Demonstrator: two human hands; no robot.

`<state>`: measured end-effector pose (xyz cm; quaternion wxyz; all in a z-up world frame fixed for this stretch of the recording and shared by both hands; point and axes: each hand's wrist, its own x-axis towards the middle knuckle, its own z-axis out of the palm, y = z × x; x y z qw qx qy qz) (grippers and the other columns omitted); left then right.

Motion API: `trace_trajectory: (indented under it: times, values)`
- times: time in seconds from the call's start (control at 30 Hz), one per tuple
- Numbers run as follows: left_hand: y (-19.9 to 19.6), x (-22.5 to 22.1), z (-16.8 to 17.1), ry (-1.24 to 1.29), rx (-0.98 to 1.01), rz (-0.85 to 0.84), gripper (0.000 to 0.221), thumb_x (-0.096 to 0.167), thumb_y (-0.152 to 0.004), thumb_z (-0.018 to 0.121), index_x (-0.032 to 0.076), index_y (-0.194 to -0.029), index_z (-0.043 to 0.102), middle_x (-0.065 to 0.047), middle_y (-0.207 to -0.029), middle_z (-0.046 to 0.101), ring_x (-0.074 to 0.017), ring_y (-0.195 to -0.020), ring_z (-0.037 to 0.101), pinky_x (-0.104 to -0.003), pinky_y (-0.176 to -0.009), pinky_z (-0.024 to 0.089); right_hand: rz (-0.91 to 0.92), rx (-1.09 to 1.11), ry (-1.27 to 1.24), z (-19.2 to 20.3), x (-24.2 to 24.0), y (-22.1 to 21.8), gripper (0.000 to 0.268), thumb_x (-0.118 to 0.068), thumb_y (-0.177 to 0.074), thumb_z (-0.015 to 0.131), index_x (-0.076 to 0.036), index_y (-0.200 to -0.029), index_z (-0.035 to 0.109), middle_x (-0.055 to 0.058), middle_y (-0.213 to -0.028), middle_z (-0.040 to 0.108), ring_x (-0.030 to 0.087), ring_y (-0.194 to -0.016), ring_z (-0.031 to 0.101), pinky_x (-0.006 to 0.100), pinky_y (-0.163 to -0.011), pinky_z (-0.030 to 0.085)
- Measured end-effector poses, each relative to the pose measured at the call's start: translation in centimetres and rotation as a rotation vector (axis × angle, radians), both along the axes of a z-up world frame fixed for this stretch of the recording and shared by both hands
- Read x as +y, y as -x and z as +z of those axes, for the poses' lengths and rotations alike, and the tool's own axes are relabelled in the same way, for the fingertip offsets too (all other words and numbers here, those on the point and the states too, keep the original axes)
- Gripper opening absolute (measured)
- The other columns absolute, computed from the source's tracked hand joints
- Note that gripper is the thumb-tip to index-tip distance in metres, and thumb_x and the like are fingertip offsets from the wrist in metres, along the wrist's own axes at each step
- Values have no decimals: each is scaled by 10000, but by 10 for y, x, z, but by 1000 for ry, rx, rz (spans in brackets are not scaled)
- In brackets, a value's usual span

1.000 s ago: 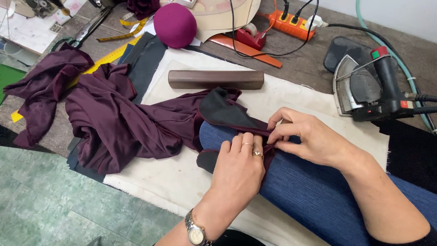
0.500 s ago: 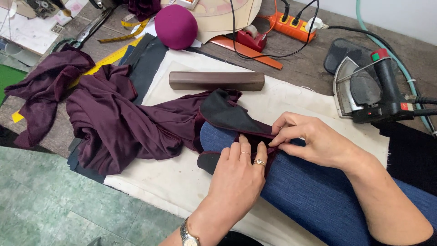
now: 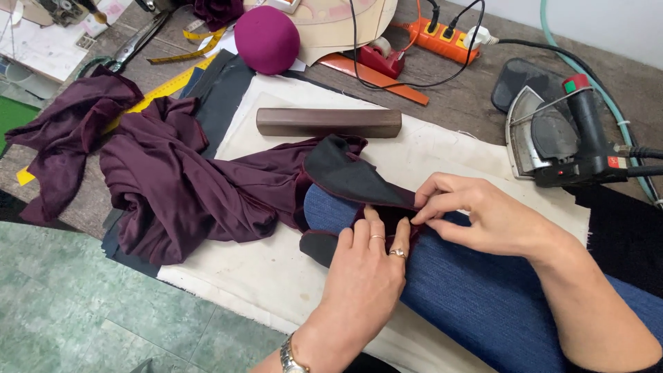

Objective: Pressing and flattening seams on a garment using an iron and a wooden clapper on a sleeve board.

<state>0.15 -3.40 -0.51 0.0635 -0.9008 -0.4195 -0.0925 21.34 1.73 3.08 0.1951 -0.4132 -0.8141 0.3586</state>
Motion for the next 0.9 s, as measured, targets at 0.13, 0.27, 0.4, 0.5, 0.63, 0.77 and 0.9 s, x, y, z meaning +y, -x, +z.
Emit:
trace_trajectory:
  times: [0.13,0.27,0.4,0.5,0.63,0.77,0.9]
  values:
    - [-4,0,0,0,64,26,521,298,-887,405,136,-1377,475,-329,-1258,495,-298,-881,488,-381,-758,387,-29,56,-36,21,0,14,146,-127,-855,612,-116,-950,723,52,-1024,625,167,-939,625,300,-885,455]
    - [-7,-1,-4,-24,64,36,496,258,-895,381,119,-1358,493,-333,-1231,516,-310,-892,492,-388,-757,378,-98,7,-194,23,12,46,107,-168,-864,649,-87,-931,671,58,-991,606,185,-909,619,298,-860,467]
    - [-8,0,-1,53,123,-4,454,270,-845,480,130,-1271,549,-165,-992,612,-289,-851,472,-387,-683,364,-114,-260,-197,21,36,94,238,-337,-869,619,-145,-1006,649,0,-1064,570,200,-947,598,390,-688,493]
    - [-7,1,1,83,131,-3,542,302,-818,523,116,-1327,502,-196,-1151,576,-330,-1019,482,-359,-680,398,-43,-576,-217,1,60,125,289,-361,-846,697,-95,-959,678,44,-973,539,282,-887,561,454,-621,492]
    - [-8,1,-1,172,115,-24,421,265,-839,536,149,-1240,585,-150,-1067,611,-325,-969,469,-362,-617,405,-66,-683,-247,-33,71,131,135,51,-739,500,-42,-644,481,100,-763,454,329,-616,477,464,-443,365]
    - [-9,0,-4,103,65,20,457,244,-868,437,129,-1306,499,-250,-1157,515,-290,-910,483,-347,-591,440,-229,-398,-127,-29,83,105,46,-115,-726,582,-107,-737,626,47,-808,612,267,-696,608,417,-579,460]
    - [-10,-1,-8,88,100,14,544,207,-887,390,122,-1423,428,-406,-1335,428,-317,-928,495,-345,-591,467,-571,-194,129,-14,92,46,121,-162,-726,621,-133,-809,702,-40,-781,690,101,-689,571,277,-673,431]
